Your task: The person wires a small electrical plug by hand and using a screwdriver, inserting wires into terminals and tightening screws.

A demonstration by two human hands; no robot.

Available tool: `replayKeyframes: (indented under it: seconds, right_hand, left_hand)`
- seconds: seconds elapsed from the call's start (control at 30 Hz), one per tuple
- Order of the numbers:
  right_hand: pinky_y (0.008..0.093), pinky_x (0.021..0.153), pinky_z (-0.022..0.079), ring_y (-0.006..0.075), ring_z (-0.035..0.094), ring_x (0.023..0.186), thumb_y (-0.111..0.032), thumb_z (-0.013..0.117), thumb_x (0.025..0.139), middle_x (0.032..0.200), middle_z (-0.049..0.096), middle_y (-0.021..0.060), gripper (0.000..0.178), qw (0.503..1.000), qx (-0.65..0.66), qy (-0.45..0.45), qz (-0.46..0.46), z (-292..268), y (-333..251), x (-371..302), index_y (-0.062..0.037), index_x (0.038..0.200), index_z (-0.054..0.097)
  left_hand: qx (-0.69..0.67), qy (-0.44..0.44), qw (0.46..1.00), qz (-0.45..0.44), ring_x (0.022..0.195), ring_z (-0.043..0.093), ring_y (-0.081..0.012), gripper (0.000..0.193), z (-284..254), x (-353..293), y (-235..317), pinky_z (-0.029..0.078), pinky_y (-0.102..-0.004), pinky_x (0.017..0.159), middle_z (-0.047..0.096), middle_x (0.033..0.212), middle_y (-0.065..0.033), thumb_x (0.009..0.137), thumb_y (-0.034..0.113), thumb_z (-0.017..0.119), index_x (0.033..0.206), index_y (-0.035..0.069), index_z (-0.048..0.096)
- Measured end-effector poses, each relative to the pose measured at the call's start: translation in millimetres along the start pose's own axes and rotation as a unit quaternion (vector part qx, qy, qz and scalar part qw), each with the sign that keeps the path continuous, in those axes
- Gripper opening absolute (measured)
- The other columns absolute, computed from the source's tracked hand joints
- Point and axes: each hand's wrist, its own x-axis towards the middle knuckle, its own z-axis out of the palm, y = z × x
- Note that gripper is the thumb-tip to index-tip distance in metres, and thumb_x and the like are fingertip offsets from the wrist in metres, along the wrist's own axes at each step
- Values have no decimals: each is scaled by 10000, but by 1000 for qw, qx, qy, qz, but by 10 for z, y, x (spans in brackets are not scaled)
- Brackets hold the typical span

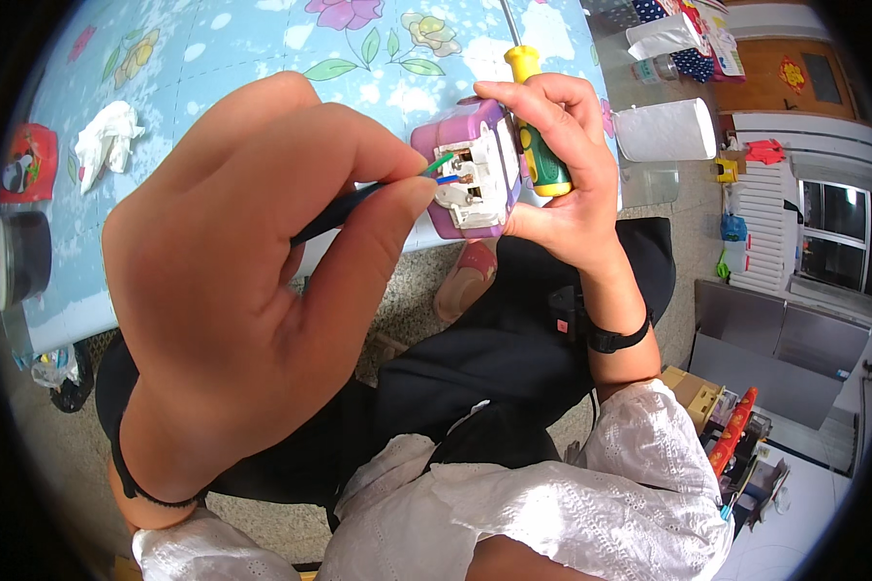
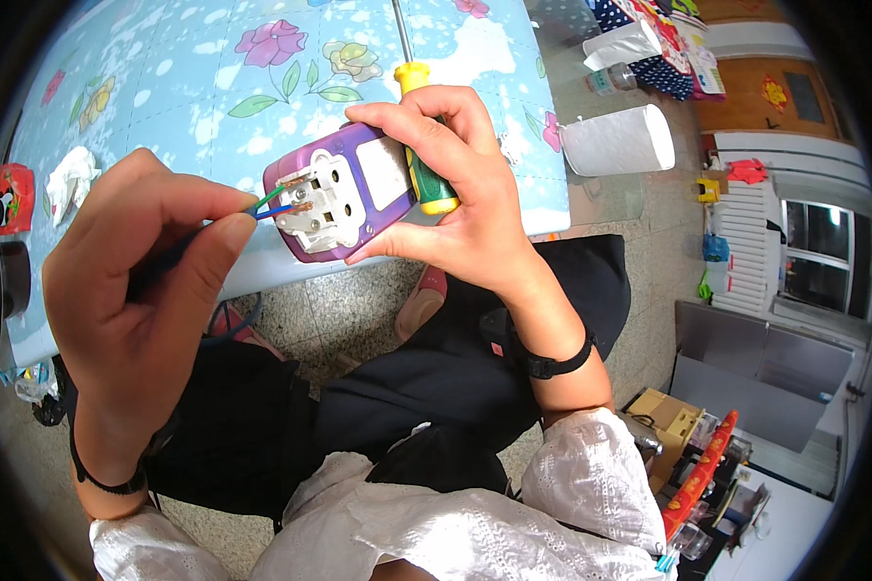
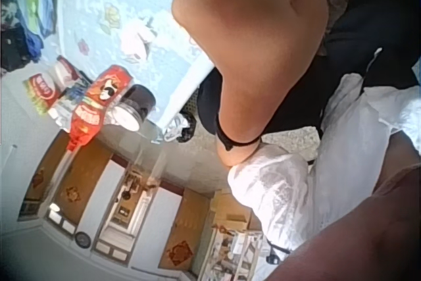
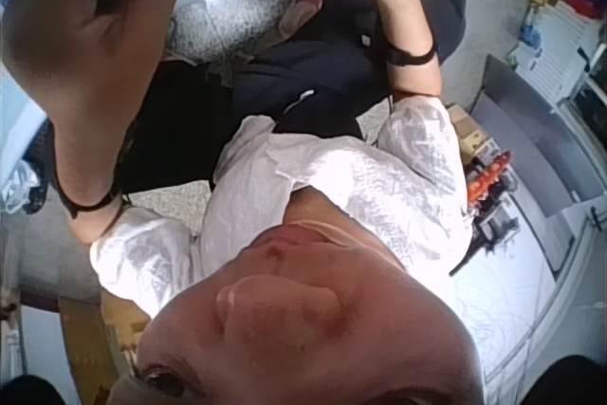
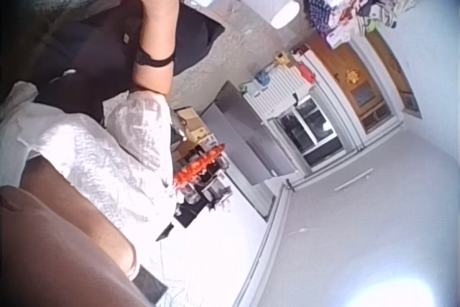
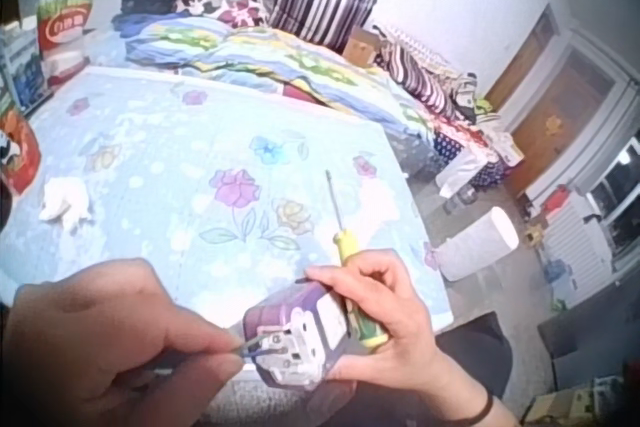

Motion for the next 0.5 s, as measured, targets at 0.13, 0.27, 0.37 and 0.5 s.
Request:
replayKeyframes:
  seconds: [0.13, 0.27, 0.37, 0.5]
  right_hand:
    - [332, 908, 459, 206, 538, 1020, -294, 959, 518, 1118, 487, 69, 838, 1000, -28, -5, -3, -23, -20, 4, -68, 1269, 662]
    - [329, 888, 465, 202, 542, 998, -292, 953, 538, 1115, 483, 68, 816, 999, -39, 0, -10, -15, -33, 0, -73, 1268, 660]
    - [324, 870, 470, 203, 546, 987, -295, 951, 541, 1114, 485, 70, 807, 999, -51, -1, -14, -14, -31, -4, -78, 1262, 660]
    - [318, 851, 476, 209, 552, 967, -293, 948, 546, 1111, 495, 72, 793, 997, -68, 4, -22, 8, -25, -8, -79, 1254, 663]
  left_hand:
    - [33, -5, 997, 75, 619, 449, -69, 107, -35, 3, -86, 326, -211, 542, 508, 720, -10, 828, -36, 751, 914, -18, 690]
    - [31, -3, 996, 85, 612, 449, -71, 107, -8, 3, -108, 324, -214, 535, 511, 715, -14, 824, -41, 750, 909, -20, 690]
    - [26, -3, 996, 81, 603, 448, -74, 91, 25, 5, -126, 322, -215, 533, 508, 709, -17, 822, -42, 743, 894, -22, 689]
    - [34, -13, 997, 71, 593, 455, -80, 65, 47, 12, -140, 328, -217, 530, 513, 704, -25, 826, -39, 723, 876, -23, 685]
